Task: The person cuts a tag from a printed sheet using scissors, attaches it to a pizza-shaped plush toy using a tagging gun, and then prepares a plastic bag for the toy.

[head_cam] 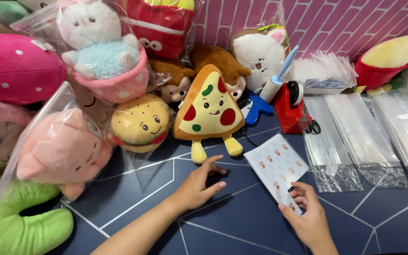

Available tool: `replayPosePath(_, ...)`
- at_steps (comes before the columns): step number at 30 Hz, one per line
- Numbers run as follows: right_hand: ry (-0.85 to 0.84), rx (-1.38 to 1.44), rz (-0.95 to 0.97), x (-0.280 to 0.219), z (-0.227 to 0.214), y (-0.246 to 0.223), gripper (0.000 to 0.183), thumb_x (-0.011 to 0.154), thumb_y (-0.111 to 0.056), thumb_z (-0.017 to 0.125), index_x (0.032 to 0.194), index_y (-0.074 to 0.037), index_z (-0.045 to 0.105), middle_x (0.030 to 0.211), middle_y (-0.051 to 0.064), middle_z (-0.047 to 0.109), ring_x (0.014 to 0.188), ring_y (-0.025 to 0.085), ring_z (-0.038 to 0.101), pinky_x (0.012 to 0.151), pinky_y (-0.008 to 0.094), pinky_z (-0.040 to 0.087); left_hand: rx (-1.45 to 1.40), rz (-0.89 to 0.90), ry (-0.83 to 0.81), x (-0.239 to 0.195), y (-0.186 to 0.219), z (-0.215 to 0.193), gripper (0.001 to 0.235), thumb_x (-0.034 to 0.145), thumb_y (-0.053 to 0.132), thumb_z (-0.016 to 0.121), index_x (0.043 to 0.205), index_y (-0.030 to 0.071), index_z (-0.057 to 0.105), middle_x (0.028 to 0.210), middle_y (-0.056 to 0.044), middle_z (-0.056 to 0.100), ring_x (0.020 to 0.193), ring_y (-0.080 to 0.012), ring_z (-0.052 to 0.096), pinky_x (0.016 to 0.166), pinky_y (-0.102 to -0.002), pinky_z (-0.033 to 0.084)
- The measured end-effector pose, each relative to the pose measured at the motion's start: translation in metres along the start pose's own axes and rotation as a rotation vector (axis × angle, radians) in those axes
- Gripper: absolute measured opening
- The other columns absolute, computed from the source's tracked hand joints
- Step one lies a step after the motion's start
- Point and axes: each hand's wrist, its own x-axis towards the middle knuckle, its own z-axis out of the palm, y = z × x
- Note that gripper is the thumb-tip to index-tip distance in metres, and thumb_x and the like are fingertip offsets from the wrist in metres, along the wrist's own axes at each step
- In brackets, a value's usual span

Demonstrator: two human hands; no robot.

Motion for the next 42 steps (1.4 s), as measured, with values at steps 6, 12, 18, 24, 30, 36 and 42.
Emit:
replayPosePath(6,-0.077,-0.086,-0.050,-0.023,0.042,-0.040,0.069,0.073,-0.023,0.082,0.138,-0.019,0.056,0.127,0.004,0.064,0.109,0.017,0.069,0.087,0.033,0.058,-0.250,0.135,0.033,-0.001,-0.029,0.002,0.110,0.085,0.044,0.077,0.162,0.017,0.003,0.133,-0.014,0.060,0.114,-0.0266,0.067,0.110,-0.040,0.049)
replayPosePath(12,-0.153,-0.020,-0.313,-0.037,0.071,-0.048,0.059,0.081,-0.029,0.080,0.133,-0.014,0.057,0.129,0.006,0.059,0.114,0.019,0.066,0.095,0.034,0.058,-0.416,0.027,0.127,0.001,-0.019,0.001,0.108,0.085,0.028,0.078,0.161,0.017,0.001,0.129,-0.017,0.067,0.118,-0.0242,0.068,0.104,-0.038,0.055)
replayPosePath(18,-0.395,0.225,-0.349,-0.056,0.088,-0.062,0.048,0.087,-0.018,0.075,0.133,-0.012,0.061,0.135,0.007,0.062,0.106,0.016,0.069,0.087,0.030,0.055,-0.245,0.078,0.226,0.000,-0.022,0.002,0.116,0.083,0.023,0.080,0.160,0.016,-0.007,0.150,-0.019,0.037,0.137,-0.0235,0.048,0.117,-0.041,0.038)
replayPosePath(24,-0.142,0.104,-0.643,-0.022,0.055,-0.066,0.016,0.088,-0.014,0.071,0.102,-0.007,0.075,0.096,0.006,0.077,0.084,0.014,0.075,0.081,0.025,0.061,-0.303,-0.106,0.303,0.001,-0.022,-0.003,0.108,0.084,0.018,0.072,0.161,0.020,-0.003,0.147,-0.015,0.052,0.134,-0.0229,0.058,0.116,-0.042,0.041)
replayPosePath(30,0.192,-0.148,-0.364,0.067,-0.024,-0.028,0.011,0.096,-0.017,0.071,0.100,-0.007,0.076,0.086,0.005,0.075,0.082,0.015,0.071,0.085,0.028,0.055,-0.387,-0.061,0.325,0.002,-0.021,-0.002,0.109,0.088,0.014,0.070,0.160,0.019,-0.011,0.145,-0.018,0.057,0.140,-0.0232,0.049,0.119,-0.045,0.039)
replayPosePath(36,0.275,-0.216,-0.112,0.182,-0.067,-0.037,0.015,0.103,-0.017,0.066,0.116,-0.010,0.071,0.098,0.006,0.068,0.081,0.019,0.063,0.073,0.037,0.052,-0.368,-0.059,0.346,0.003,-0.028,-0.001,0.110,0.087,0.015,0.072,0.160,0.019,-0.009,0.144,-0.018,0.056,0.139,-0.0223,0.050,0.118,-0.043,0.038)
replayPosePath(42,0.091,-0.521,0.022,0.230,-0.059,-0.051,0.037,0.098,-0.033,0.065,0.122,-0.006,0.071,0.105,0.012,0.069,0.092,0.032,0.064,0.070,0.047,0.049,-0.365,-0.026,0.350,0.004,-0.029,-0.002,0.109,0.087,0.014,0.072,0.160,0.019,-0.008,0.144,-0.018,0.057,0.139,-0.0230,0.049,0.119,-0.044,0.038)
